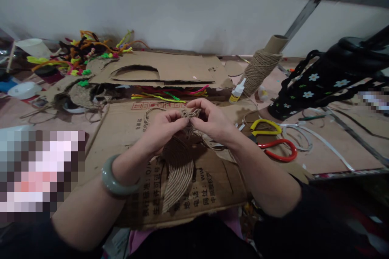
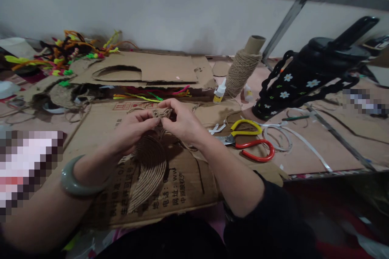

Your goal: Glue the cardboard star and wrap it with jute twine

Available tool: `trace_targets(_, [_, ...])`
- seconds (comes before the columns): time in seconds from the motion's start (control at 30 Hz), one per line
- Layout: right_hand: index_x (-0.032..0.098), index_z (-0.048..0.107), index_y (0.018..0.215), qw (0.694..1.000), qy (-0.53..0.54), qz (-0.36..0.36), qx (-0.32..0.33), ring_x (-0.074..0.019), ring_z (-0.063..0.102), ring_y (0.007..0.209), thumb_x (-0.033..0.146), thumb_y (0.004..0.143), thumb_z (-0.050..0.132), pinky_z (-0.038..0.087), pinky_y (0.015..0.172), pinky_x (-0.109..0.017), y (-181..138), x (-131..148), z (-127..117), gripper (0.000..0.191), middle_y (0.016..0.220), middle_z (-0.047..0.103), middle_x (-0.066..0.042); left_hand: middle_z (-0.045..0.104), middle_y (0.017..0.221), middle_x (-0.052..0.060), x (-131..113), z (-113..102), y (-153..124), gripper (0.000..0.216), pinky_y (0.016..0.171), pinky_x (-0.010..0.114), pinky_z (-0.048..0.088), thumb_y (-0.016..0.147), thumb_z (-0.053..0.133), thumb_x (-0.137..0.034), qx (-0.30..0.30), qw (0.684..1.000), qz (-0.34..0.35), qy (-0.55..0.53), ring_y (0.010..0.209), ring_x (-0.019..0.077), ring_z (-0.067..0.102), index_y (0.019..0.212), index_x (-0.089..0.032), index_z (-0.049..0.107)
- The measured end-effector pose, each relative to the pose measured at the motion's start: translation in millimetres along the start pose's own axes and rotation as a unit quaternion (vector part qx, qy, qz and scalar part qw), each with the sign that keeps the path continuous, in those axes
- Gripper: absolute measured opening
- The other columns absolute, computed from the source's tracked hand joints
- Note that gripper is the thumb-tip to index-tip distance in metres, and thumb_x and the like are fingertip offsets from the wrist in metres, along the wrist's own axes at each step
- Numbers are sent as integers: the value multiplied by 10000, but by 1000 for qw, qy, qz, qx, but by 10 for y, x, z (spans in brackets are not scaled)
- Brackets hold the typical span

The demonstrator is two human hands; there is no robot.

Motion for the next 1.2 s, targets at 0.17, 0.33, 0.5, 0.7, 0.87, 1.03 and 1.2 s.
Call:
trace_targets(0.17, [179, 484, 1060, 998, 67, 18, 1, -110, 553, 811, 228, 755, 534, 456, 697, -259, 10, -32, -3, 312, 952, 585, -31, 538, 550, -39, -23, -40, 25, 145, 475, 196, 382, 656, 693, -224, -29, 999, 16, -38, 475, 69, 491, 606, -160, 572])
trace_targets(0.33, [174, 468, 1055, 996, 85, 9, -2, -127, 579, 875, 212, 719, 585, 472, 790, -299, 33, -46, 14, 357, 981, 595, -47, 547, 590, -36, -51, -81, 57, 141, 526, 203, 421, 675, 691, -226, -46, 996, 58, -54, 507, 66, 501, 627, -156, 577])
trace_targets(0.5, [170, 510, 1019, 999, 33, -6, 24, -136, 596, 852, 158, 708, 545, 487, 783, -303, 38, -41, -6, 312, 956, 619, -43, 565, 595, -26, -20, -55, 46, 151, 514, 204, 417, 663, 706, -255, -19, 999, 19, -17, 502, 75, 513, 658, -152, 596])
trace_targets(0.7, [193, 577, 1060, 984, -64, -57, 156, -145, 588, 876, 88, 677, 496, 481, 793, -307, -29, 41, 50, 405, 987, 638, -32, 545, 506, -13, -41, -11, 18, 154, 447, 199, 342, 693, 662, -271, 63, 994, -6, 86, 453, 86, 475, 596, -163, 612])
trace_targets(0.87, [162, 529, 1170, 982, -122, -53, 133, -136, 577, 797, 102, 684, 501, 475, 694, -273, -46, 69, 10, 491, 993, 631, -60, 605, 560, 10, -34, 4, 11, 93, 482, 222, 381, 685, 617, -209, 106, 984, -1, 141, 498, 114, 521, 599, -176, 625])
trace_targets(1.03, [195, 512, 1193, 974, -155, -76, 146, -138, 576, 827, 86, 695, 482, 466, 739, -285, -82, 85, 35, 511, 1008, 623, -49, 648, 618, 14, 2, 58, -23, 70, 493, 227, 403, 657, 581, -157, 129, 981, -26, 142, 513, 121, 559, 643, -186, 643])
trace_targets(1.2, [177, 523, 1169, 975, -149, -83, 143, -132, 565, 802, 103, 724, 501, 455, 717, -274, -87, 131, 24, 452, 978, 618, -45, 652, 597, 27, -1, 57, -24, 68, 489, 234, 407, 662, 582, -151, 113, 980, -25, 159, 519, 135, 572, 619, -176, 628])
Point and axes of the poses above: each hand's wrist, its own y-axis towards the middle knuckle, its own z-axis out of the palm, x = y × z, the point moved 7 cm from there along y, towards the middle knuckle
